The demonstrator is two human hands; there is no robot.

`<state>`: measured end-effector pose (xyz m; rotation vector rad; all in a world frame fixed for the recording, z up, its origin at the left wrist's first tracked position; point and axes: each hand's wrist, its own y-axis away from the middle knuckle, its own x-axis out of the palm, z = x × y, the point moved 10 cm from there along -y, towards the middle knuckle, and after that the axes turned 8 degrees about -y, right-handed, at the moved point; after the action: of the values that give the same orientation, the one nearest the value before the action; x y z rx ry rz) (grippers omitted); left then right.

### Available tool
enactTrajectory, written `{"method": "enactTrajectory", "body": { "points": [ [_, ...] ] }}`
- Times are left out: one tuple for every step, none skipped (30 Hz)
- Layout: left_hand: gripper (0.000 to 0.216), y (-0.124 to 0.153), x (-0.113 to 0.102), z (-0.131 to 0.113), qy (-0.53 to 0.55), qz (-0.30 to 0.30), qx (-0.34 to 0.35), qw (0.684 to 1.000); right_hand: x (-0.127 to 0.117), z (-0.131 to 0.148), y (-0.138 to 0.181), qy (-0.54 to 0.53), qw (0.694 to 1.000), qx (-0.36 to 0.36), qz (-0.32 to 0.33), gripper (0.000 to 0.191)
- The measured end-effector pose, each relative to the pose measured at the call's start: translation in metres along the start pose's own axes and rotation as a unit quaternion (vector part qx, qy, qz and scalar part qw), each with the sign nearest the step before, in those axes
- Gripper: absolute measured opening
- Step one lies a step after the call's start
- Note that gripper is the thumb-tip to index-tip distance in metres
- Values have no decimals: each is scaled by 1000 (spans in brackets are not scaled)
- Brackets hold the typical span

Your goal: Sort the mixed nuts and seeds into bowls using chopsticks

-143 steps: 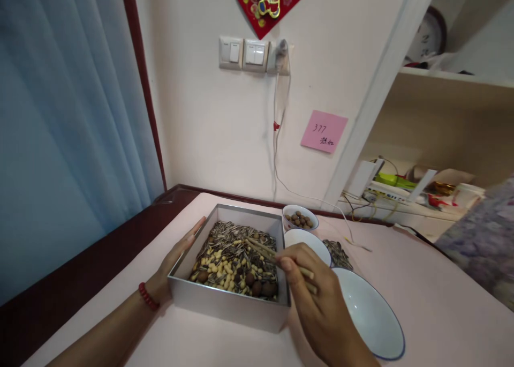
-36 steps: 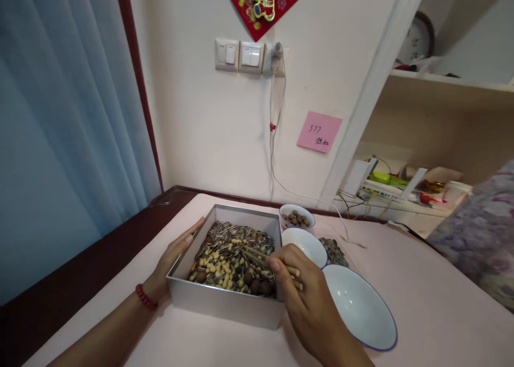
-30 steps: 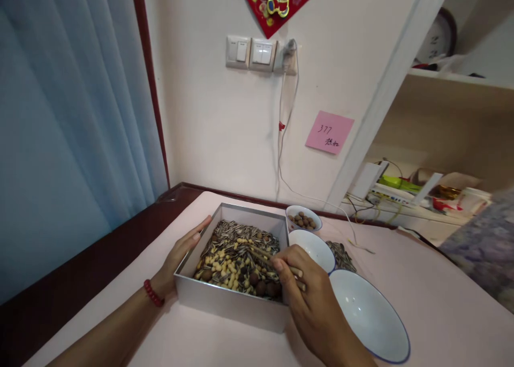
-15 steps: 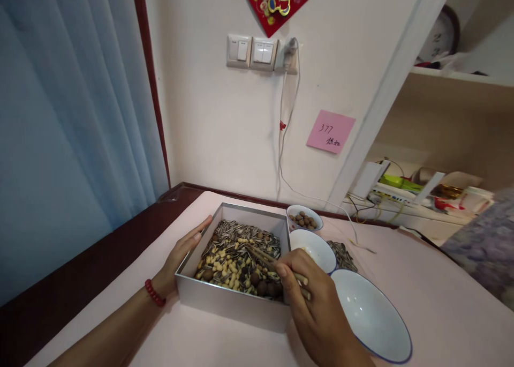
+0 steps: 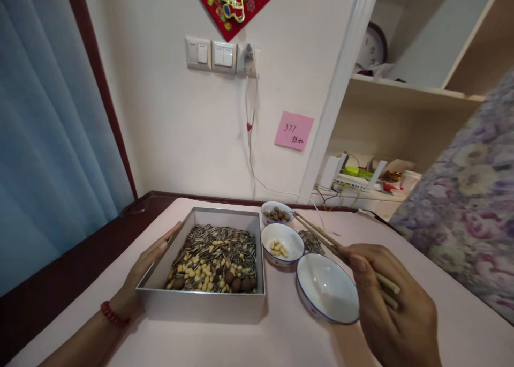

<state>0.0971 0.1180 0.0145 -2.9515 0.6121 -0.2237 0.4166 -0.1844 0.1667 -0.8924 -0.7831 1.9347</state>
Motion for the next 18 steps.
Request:
{"method": "enactTrajectory", "body": {
  "points": [
    [53, 0, 0, 0, -1, -1, 1, 1000, -2, -9, -1, 7, 1000, 10, -2, 23],
    [54, 0, -1, 0, -4, -4, 2, 1000, -2, -17, -1, 11, 1000, 22, -1, 24],
    [55, 0, -1, 0, -7, -6, 2, 1000, -1, -23, -1, 12, 999, 31, 1, 24],
    [56, 0, -1, -1, -10, -8, 2, 1000, 0, -26, -1, 8, 999, 38, 2, 24],
    [56, 0, 0, -2, -11, -8, 1, 1000, 2, -27, 0, 1, 999, 40, 4, 24],
    [56, 0, 0, -3, -13, -8, 2, 1000, 4, -26, 0, -11, 999, 40, 7, 24],
    [57, 0, 0, -4, -14, -8, 4, 1000, 6, -22, 1, -25, 999, 36, 10, 23],
    [58, 1, 0, -5, -13, -10, 5, 1000, 10, -17, 1, -41, 999, 32, 15, 22],
    [59, 1, 0, -7, -13, -13, 7, 1000, 14, -11, 2, -58, 998, 27, 23, 21],
    [60, 1, 1, -7, -12, -14, 7, 1000, 20, -5, 2, -73, 997, 23, 33, 21],
    [62, 2, 1, -7, -10, -13, 5, 1000, 27, 2, 3, -88, 995, 21, 47, 20],
    [63, 2, 2, -7, -7, -11, 4, 1000, 37, 7, 4, -105, 992, 22, 66, 21],
    [63, 2, 2, -6, -3, -8, 2, 1000, 47, 12, 6, -124, 988, 27, 88, 21],
    [62, 2, 2, -4, 1, -6, 1, 1000, 60, 16, 8, -142, 983, 34, 113, 22],
    [61, 2, 2, -3, 7, -5, 0, 1000, 73, 20, 11, -160, 977, 42, 138, 22],
    [60, 1, 2, -2, 11, -5, 1, 1000, 86, 22, 15, -176, 969, 51, 163, 22],
    [59, 1, 1, -1, 15, -6, 2, 1000, 98, 24, 20, -189, 962, 59, 187, 23],
    [58, 1, 1, -1, 17, -5, 3, 1000, 110, 26, 24, -199, 955, 67, 209, 24]
  ]
}}
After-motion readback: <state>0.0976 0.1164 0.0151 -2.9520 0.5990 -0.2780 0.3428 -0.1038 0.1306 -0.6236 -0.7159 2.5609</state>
